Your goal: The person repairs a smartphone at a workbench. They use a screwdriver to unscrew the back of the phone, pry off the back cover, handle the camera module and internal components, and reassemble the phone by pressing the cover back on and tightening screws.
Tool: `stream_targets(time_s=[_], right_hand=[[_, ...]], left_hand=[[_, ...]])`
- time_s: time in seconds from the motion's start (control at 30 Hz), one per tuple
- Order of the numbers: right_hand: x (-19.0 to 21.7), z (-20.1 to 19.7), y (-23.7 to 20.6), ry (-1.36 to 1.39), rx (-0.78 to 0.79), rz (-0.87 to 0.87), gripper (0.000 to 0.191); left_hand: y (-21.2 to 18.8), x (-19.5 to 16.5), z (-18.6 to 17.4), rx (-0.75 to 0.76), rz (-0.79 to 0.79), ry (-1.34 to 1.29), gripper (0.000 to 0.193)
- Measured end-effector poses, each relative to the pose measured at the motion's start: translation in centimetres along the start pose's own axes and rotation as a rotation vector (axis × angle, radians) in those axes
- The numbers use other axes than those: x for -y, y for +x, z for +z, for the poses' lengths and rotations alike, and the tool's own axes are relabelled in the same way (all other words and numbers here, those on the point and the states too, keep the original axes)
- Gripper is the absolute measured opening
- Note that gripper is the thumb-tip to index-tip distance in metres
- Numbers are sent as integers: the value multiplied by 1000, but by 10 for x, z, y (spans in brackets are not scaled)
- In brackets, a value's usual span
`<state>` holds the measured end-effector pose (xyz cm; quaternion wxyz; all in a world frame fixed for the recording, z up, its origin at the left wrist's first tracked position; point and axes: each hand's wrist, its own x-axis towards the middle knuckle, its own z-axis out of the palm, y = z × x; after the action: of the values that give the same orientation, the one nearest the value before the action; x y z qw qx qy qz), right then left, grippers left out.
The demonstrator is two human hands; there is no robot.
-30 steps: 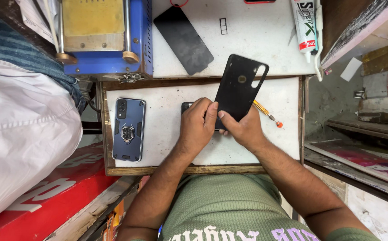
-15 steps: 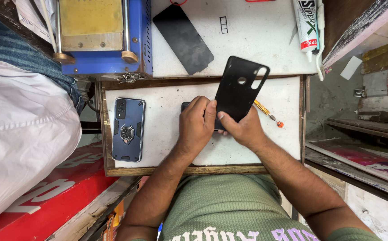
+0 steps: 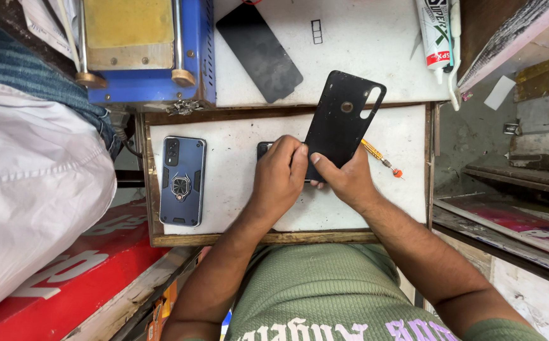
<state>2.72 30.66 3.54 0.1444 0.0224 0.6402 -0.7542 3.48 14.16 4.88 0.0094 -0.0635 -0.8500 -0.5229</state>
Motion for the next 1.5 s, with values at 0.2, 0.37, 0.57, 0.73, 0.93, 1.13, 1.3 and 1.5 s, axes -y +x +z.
stream_targets(time_s=[0.2, 0.37, 0.57, 0.73, 0.93, 1.13, 1.3, 1.5], right_hand=[[-5, -7, 0, -280, -46, -296, 16], [-2, -14, 2, -193, -68, -211, 13], [1, -9, -1, -68, 67, -95, 10], [1, -9, -2, -40, 110, -80, 17], [-1, -19, -8, 24, 113, -75, 25], [-10, -18, -8, -86, 222, -51, 31], [-15, -17, -7, -293, 261, -136, 35], [-17, -19, -5, -190, 165, 52, 33]], left_hand=[[3, -4, 5, 9, -4, 37, 13], [-2, -6, -1, 57, 69, -154, 13], [-2, -3, 4, 20, 17, -16, 15], [6, -6, 9, -46, 6, 191, 26], [7, -23, -12, -312, 109, 107, 12], [4, -36, -37, -317, 251, 16, 30], [-6, -29, -27, -57, -92, -145, 17], [-13, -14, -14, -95, 29, -179, 21]])
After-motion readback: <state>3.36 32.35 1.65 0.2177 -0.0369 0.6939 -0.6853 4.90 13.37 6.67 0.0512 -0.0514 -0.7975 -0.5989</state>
